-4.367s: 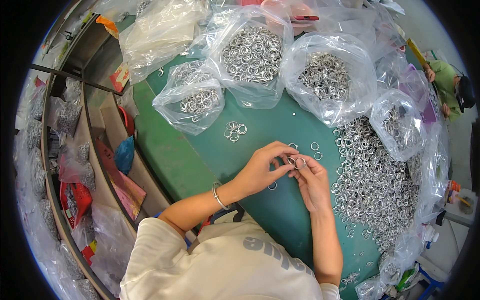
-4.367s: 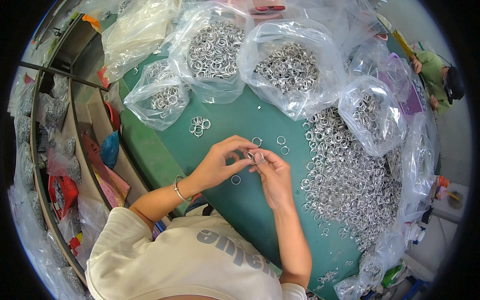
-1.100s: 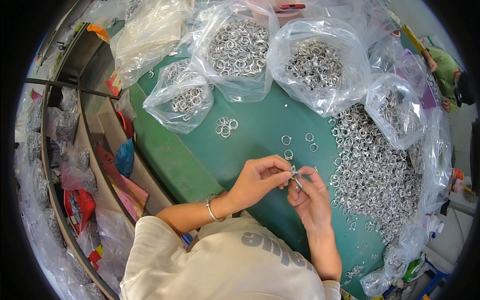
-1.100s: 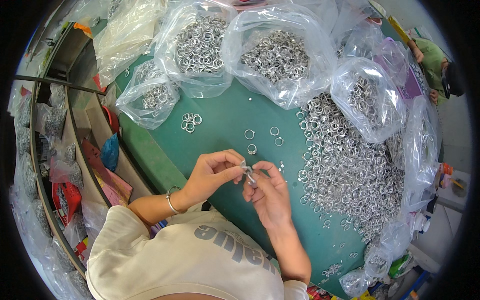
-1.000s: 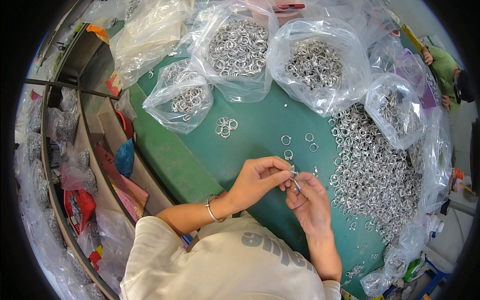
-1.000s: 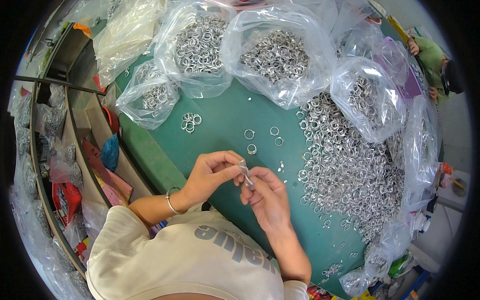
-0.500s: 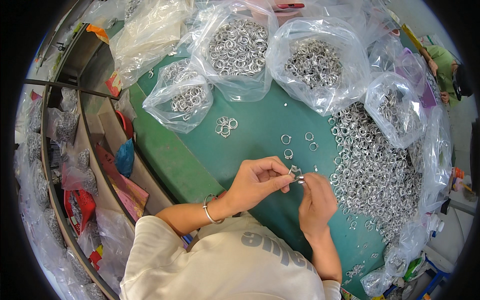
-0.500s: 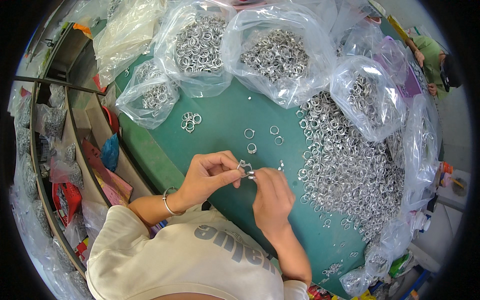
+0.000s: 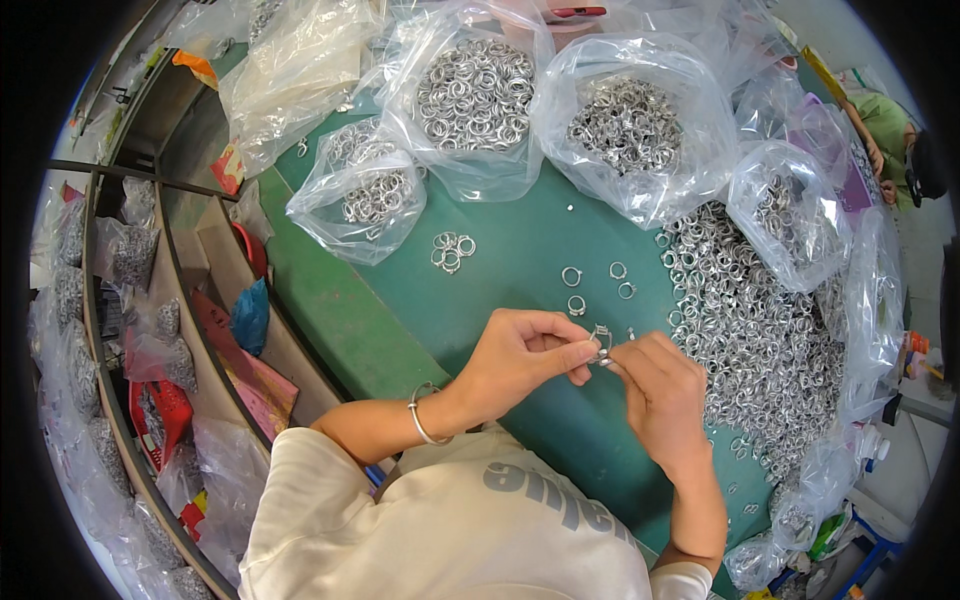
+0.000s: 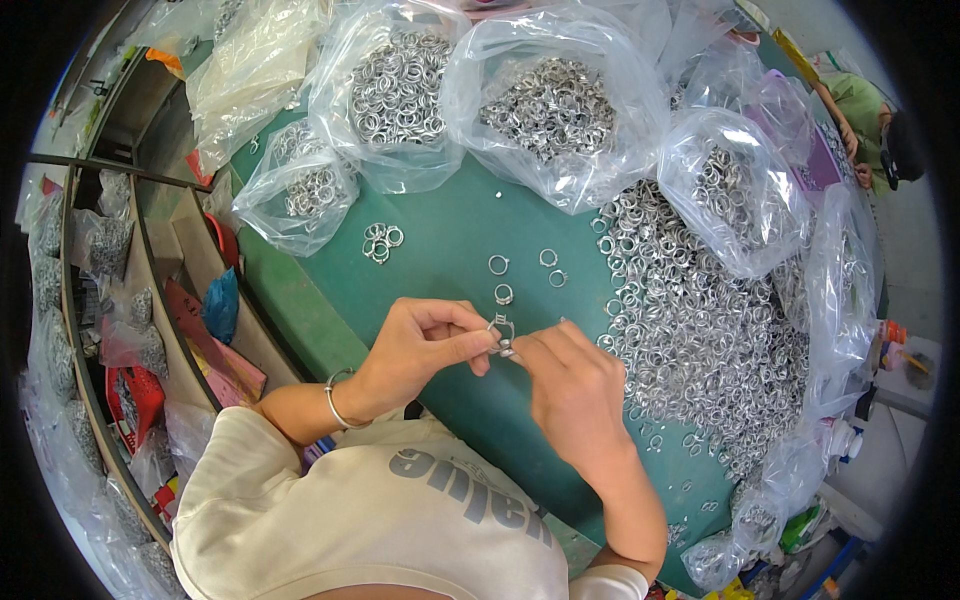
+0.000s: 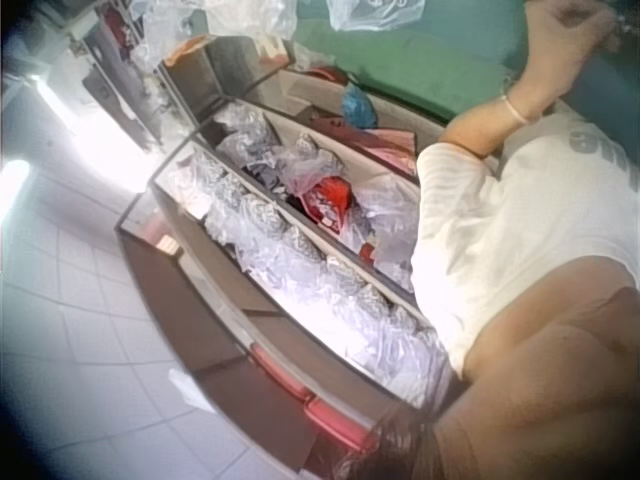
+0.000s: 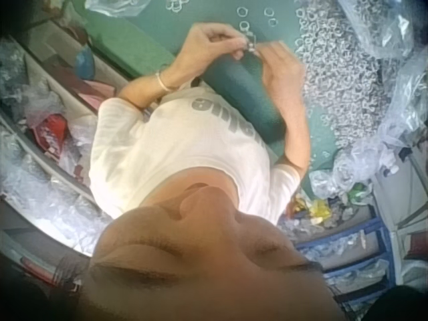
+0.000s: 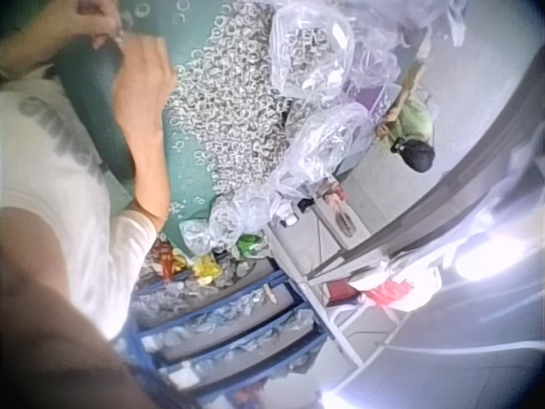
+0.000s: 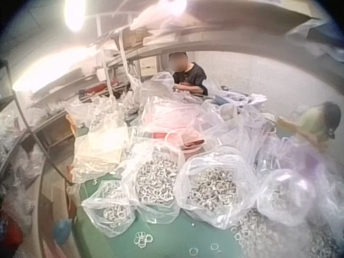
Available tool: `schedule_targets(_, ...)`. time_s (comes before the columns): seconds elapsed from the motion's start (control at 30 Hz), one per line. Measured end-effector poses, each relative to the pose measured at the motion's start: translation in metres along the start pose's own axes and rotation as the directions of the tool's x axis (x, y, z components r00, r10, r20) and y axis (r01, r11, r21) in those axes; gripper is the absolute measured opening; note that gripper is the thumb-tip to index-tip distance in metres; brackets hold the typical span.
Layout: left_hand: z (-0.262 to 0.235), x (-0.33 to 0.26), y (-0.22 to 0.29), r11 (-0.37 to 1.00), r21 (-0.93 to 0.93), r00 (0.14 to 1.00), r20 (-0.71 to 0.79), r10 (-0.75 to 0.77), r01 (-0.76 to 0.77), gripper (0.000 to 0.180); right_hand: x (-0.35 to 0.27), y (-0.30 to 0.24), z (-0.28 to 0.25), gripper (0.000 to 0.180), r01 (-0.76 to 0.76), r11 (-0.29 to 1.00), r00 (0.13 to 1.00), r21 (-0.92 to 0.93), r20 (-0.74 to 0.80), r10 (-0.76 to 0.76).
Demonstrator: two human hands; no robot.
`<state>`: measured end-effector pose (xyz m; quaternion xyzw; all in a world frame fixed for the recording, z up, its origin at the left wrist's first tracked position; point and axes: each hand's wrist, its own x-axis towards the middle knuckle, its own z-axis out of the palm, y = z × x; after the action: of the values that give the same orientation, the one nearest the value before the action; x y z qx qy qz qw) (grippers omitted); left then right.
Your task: The person sorts through a pile of small metal rings on a green work surface, picking up individual rings, inspecting them, and placing them into different bags or piles based on their type or size.
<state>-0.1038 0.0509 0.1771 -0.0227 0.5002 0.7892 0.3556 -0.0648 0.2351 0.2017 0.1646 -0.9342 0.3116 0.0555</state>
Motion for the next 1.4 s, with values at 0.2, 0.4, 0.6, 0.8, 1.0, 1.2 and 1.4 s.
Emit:
schedule_targets(0.2,-0.006,0.007,-0.005,1.000,-0.004,0.993,0.119,0.001,-0.001,0.012,-0.005,0.002,-0.005,0.015,-0.052,0.984,0.996,0.170,0.077,0.040)
schedule_targets(0.4,0.000,0.004,0.000,0.850,0.343,0.909,0.269,0.319,-0.400,0.011,-0.010,0.006,-0.004,0.014,-0.128,0.932,0.984,0.338,0.163,0.076)
schedule_targets(0.6,-0.001,0.006,-0.013,0.913,0.365,0.983,0.099,0.155,-0.181,0.010,-0.014,-0.006,0.005,0.012,-0.045,0.993,0.997,0.109,0.063,0.039)
schedule_targets(0.8,-0.003,0.013,-0.020,0.968,0.245,0.997,0.041,-0.059,0.047,0.015,-0.020,-0.013,0.019,0.013,-0.016,0.992,0.998,-0.125,-0.067,0.008)
schedule_targets(1.0,-0.003,0.011,-0.022,0.974,0.206,0.989,0.095,-0.112,0.091,0.018,-0.030,-0.012,0.022,0.011,-0.175,0.968,0.983,0.179,-0.027,0.183)
schedule_targets(1.2,-0.018,0.024,-0.035,0.963,0.266,0.999,-0.047,-0.025,0.037,0.019,-0.020,-0.026,0.002,0.010,0.013,0.999,0.997,-0.044,-0.071,-0.016)
schedule_targets(1.4,-0.037,0.039,-0.024,0.713,0.683,0.965,-0.050,0.258,-0.155,0.013,-0.033,0.026,0.025,0.008,-0.476,0.558,0.834,0.680,0.147,0.532)
